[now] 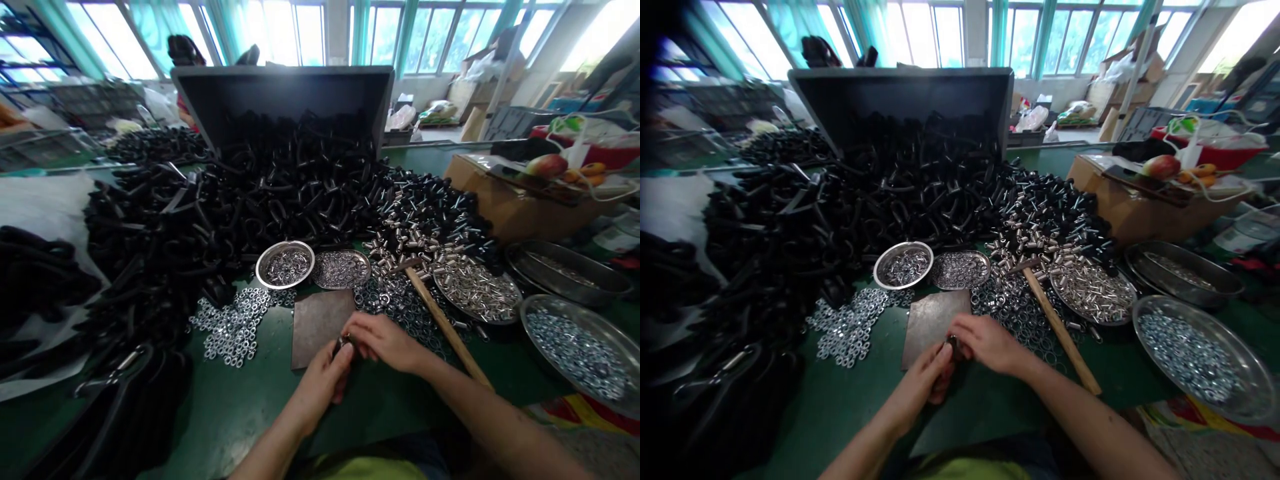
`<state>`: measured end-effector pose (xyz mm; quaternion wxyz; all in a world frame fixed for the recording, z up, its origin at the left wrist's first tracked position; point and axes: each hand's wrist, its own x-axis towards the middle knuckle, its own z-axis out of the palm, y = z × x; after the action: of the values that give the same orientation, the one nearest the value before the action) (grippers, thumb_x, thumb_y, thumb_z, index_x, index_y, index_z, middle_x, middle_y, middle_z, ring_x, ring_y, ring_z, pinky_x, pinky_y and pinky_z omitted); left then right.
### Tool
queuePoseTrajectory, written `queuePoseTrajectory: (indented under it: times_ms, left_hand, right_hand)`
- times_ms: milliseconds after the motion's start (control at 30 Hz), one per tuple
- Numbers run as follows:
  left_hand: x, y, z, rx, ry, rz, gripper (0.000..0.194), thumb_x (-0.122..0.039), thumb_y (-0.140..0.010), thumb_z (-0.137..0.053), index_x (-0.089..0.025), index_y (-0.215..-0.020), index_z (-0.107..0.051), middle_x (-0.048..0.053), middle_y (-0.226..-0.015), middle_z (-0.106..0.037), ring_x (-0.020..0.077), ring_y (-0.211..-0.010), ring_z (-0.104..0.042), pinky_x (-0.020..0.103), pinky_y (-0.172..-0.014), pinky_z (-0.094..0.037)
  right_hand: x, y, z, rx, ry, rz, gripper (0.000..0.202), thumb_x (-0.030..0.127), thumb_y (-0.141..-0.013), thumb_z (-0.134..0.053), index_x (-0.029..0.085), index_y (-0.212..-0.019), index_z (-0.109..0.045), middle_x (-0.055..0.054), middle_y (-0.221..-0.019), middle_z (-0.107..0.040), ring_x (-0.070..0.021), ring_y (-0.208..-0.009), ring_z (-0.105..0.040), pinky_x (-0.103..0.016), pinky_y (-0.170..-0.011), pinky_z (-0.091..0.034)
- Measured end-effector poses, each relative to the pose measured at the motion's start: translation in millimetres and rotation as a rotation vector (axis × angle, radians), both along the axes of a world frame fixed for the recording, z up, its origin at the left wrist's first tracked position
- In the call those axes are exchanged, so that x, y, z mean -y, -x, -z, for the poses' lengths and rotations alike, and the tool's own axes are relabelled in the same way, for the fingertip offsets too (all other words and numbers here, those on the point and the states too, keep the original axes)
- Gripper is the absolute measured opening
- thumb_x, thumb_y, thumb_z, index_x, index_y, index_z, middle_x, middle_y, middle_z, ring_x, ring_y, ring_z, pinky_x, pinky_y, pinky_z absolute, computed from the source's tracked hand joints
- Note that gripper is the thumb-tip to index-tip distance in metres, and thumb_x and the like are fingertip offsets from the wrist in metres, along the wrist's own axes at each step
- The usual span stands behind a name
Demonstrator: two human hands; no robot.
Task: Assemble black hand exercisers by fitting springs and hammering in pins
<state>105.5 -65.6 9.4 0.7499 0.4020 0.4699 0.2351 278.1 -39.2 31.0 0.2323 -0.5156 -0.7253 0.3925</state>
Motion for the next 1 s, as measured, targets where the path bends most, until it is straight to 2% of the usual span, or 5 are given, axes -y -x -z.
queuePoseTrajectory:
  times_ms: [200,433,633,767,1000]
  left_hand:
    - [-10,9,6.9,0.153,0.243,-0.161,0.048,-0.060,-0.076,-0.058,-0.013,-0.088,-0.053,-0.006,-0.063,-0.035,0.0017,-0.047,-0.025,0.013,-0.040,-0.012]
    - [-20,14,6.0,0.396,0.409,-0.348,0.057,-0.067,-0.078,-0.047,-0.011,-0.085,-0.056,-0.002,-0.063,-0.043,0.0036,-0.046,-0.033,0.013,-0.038,-0.020]
    - [-31,21,6.5,0.626,0.518,-0.572,0.032,-0.038,-0.086,-0.046,-0.013,-0.067,-0.050,-0.002,-0.056,-0.042,0.0060,-0.045,-0.036,0.016,-0.041,-0.028]
    - [-29,20,7.8,0.730,0.451,-0.577,0.026,-0.028,-0.081,-0.044,-0.014,-0.061,-0.051,-0.001,-0.048,-0.039,0.0081,-0.043,-0.035,0.019,-0.042,-0.031]
    - [-16,7,-3.8,0.711,0.352,-0.640,0.017,-0.024,-0.076,-0.051,-0.012,-0.065,-0.056,0.000,-0.050,-0.048,0.0088,-0.044,-0.042,0.021,-0.048,-0.037]
  right_hand:
    - [-103,-125,-20.1,0.921,-0.501,0.566,0.029,0.009,-0.086,-0.040,0.013,-0.108,-0.059,-0.016,-0.110,-0.060,-0.0260,-0.103,-0.051,-0.032,-0.073,-0.042]
    - [-129,-167,-30.7,1.196,-0.456,0.459,0.027,0.012,-0.087,-0.041,0.013,-0.106,-0.060,-0.017,-0.101,-0.059,-0.0254,-0.092,-0.053,-0.031,-0.064,-0.038]
    - [-87,-110,-44.7,0.612,-0.717,0.522,0.025,0.025,-0.089,-0.049,0.011,-0.104,-0.063,-0.018,-0.103,-0.059,-0.0236,-0.096,-0.055,-0.035,-0.075,-0.043]
    - [-28,-29,-41.0,0.032,-0.527,0.232,0.018,0.025,-0.082,-0.061,0.022,-0.098,-0.064,-0.006,-0.099,-0.063,-0.0178,-0.084,-0.062,-0.031,-0.069,-0.051]
    - [16,50,-8.2,-0.031,-0.689,0.016,0.015,0.015,-0.087,-0.048,0.017,-0.094,-0.062,-0.010,-0.095,-0.065,-0.0182,-0.089,-0.063,-0.032,-0.077,-0.053]
